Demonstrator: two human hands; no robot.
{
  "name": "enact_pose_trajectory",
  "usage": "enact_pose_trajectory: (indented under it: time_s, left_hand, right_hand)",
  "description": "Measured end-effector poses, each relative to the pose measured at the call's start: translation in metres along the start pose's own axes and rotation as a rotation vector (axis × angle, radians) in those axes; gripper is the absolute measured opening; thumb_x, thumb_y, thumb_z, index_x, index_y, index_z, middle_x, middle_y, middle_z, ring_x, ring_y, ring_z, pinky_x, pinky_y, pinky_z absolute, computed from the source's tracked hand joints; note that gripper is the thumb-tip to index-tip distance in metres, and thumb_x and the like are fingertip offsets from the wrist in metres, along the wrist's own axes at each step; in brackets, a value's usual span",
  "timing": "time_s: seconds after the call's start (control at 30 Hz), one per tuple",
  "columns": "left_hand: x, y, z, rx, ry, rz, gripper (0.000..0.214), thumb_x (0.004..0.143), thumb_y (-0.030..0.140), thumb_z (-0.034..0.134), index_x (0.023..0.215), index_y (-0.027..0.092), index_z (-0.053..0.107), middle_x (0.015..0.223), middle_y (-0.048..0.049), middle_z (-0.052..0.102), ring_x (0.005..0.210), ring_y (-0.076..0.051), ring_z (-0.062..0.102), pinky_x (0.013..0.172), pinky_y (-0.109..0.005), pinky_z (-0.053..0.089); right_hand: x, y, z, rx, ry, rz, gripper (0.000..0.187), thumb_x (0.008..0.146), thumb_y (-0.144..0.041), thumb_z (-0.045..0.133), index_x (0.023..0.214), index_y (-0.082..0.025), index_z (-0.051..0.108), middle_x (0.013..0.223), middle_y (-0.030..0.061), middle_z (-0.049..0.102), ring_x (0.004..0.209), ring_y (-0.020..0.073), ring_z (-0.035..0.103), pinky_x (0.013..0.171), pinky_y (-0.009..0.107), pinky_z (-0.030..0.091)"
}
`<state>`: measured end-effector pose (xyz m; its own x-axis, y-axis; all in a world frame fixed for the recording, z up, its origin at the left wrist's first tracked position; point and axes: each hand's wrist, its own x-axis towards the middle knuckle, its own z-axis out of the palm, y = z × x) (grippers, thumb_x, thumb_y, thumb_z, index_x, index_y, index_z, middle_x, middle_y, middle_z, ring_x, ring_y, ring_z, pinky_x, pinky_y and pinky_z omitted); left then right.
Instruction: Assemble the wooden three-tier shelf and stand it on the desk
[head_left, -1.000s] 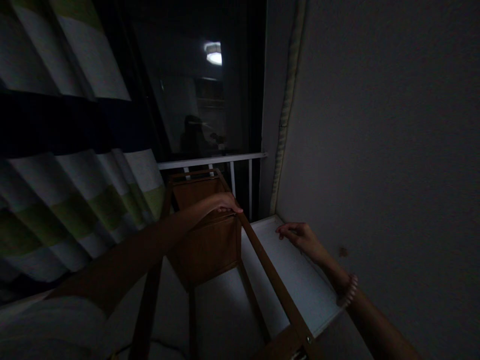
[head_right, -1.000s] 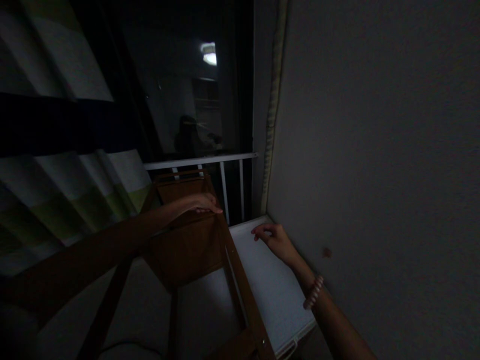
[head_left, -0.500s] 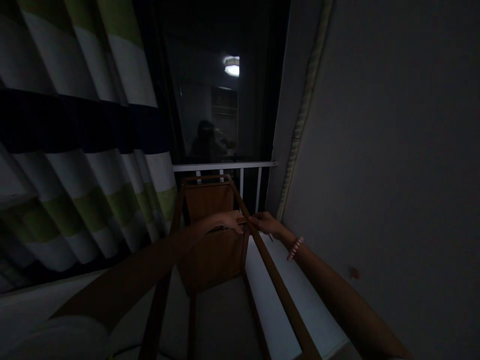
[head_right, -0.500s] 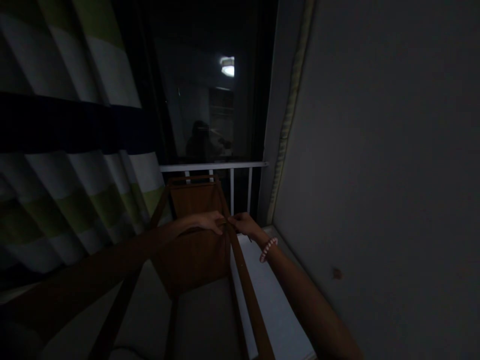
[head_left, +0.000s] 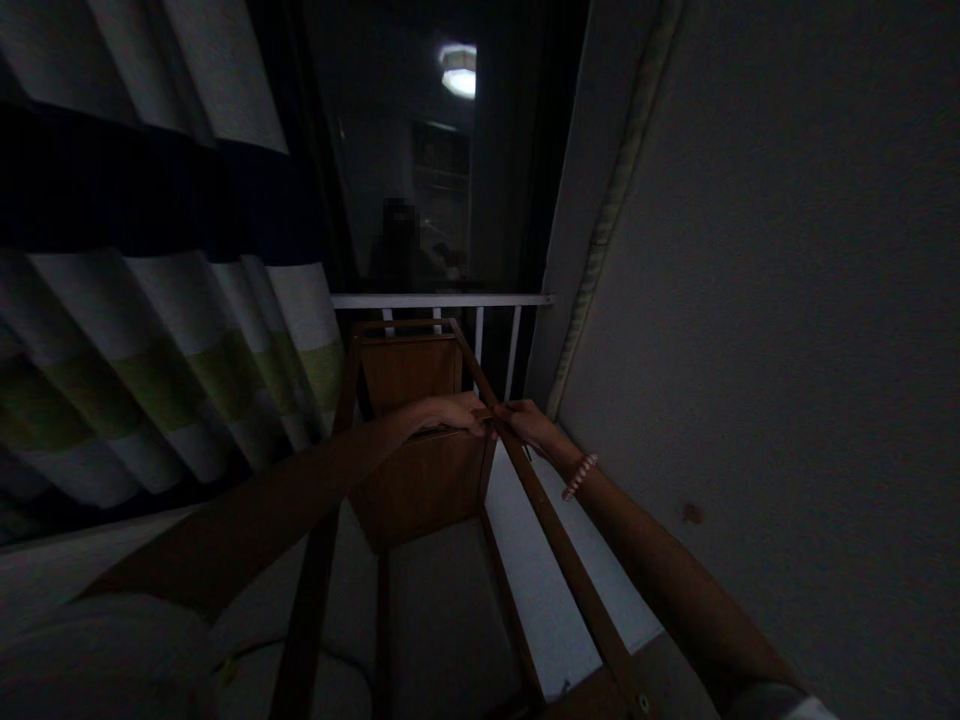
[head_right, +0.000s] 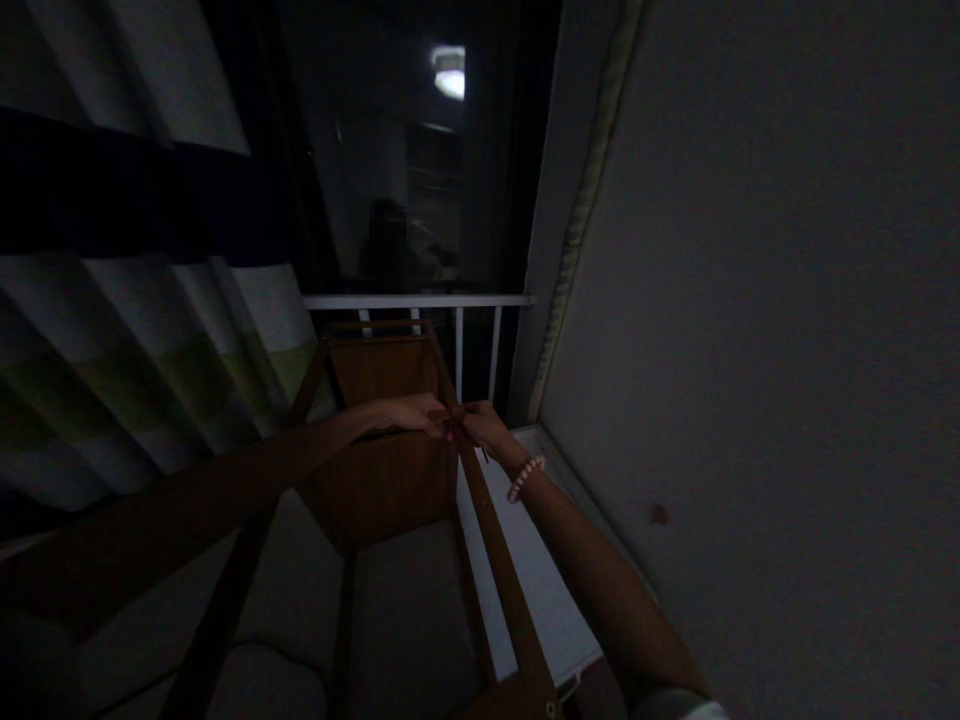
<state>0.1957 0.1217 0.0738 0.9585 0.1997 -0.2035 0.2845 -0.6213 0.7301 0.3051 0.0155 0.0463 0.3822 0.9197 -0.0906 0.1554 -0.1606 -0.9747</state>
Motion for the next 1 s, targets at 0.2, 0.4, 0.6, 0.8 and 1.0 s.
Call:
enact_pose_trajectory:
  time_s: [0.2,0.4,0.6,0.8,1.0]
  left_hand:
    - [0.001,0.011,0.007,0.013,0.111,0.036,0.009,0.055,0.004,0.055,0.059,0.010,0.061,0.054,0.0040,0.054,0.056,-0.008,0.046,0.057,-0.017,0.034]
    - [0.001,0.014,0.011,0.047,0.187,0.047,0.002,0.054,0.009,0.062,0.055,0.009,0.060,0.047,0.0046,0.047,0.054,-0.008,0.043,0.055,-0.018,0.034]
    - [0.001,0.015,0.011,0.128,0.171,0.030,0.008,0.057,0.010,0.058,0.064,0.010,0.063,0.052,0.0040,0.051,0.054,-0.008,0.045,0.054,-0.018,0.034]
    - [-0.001,0.002,0.009,0.337,0.215,-0.070,0.017,0.047,0.010,0.063,0.063,0.013,0.061,0.051,0.0047,0.048,0.056,-0.010,0.045,0.052,-0.019,0.031]
    - [-0.006,-0.001,0.012,0.450,0.282,-0.159,0.008,0.055,0.018,0.060,0.057,0.012,0.056,0.051,0.0027,0.045,0.051,-0.010,0.043,0.047,-0.020,0.028]
  right_hand:
    - [-0.003,0.004,0.002,0.066,0.004,-0.034,0.034,0.083,-0.016,0.043,0.052,-0.010,0.054,0.045,-0.0010,0.051,0.039,0.0045,0.040,0.043,0.017,0.029]
    - [0.004,0.010,0.000,0.100,-0.025,-0.025,0.034,0.083,-0.019,0.042,0.053,-0.010,0.055,0.044,-0.0005,0.050,0.039,0.0058,0.043,0.045,0.018,0.032]
    - [0.009,0.012,0.001,0.077,0.030,-0.035,0.029,0.083,-0.015,0.042,0.059,-0.009,0.057,0.044,-0.0004,0.051,0.039,0.0061,0.043,0.044,0.018,0.031]
    - [0.006,0.011,0.001,0.068,-0.007,-0.049,0.034,0.084,-0.016,0.040,0.054,-0.010,0.055,0.044,0.0007,0.051,0.039,0.0062,0.042,0.044,0.018,0.031]
    - [0.003,0.009,0.000,0.007,-0.001,-0.091,0.040,0.084,-0.018,0.040,0.048,-0.010,0.054,0.041,0.0001,0.048,0.038,0.0053,0.038,0.043,0.018,0.029]
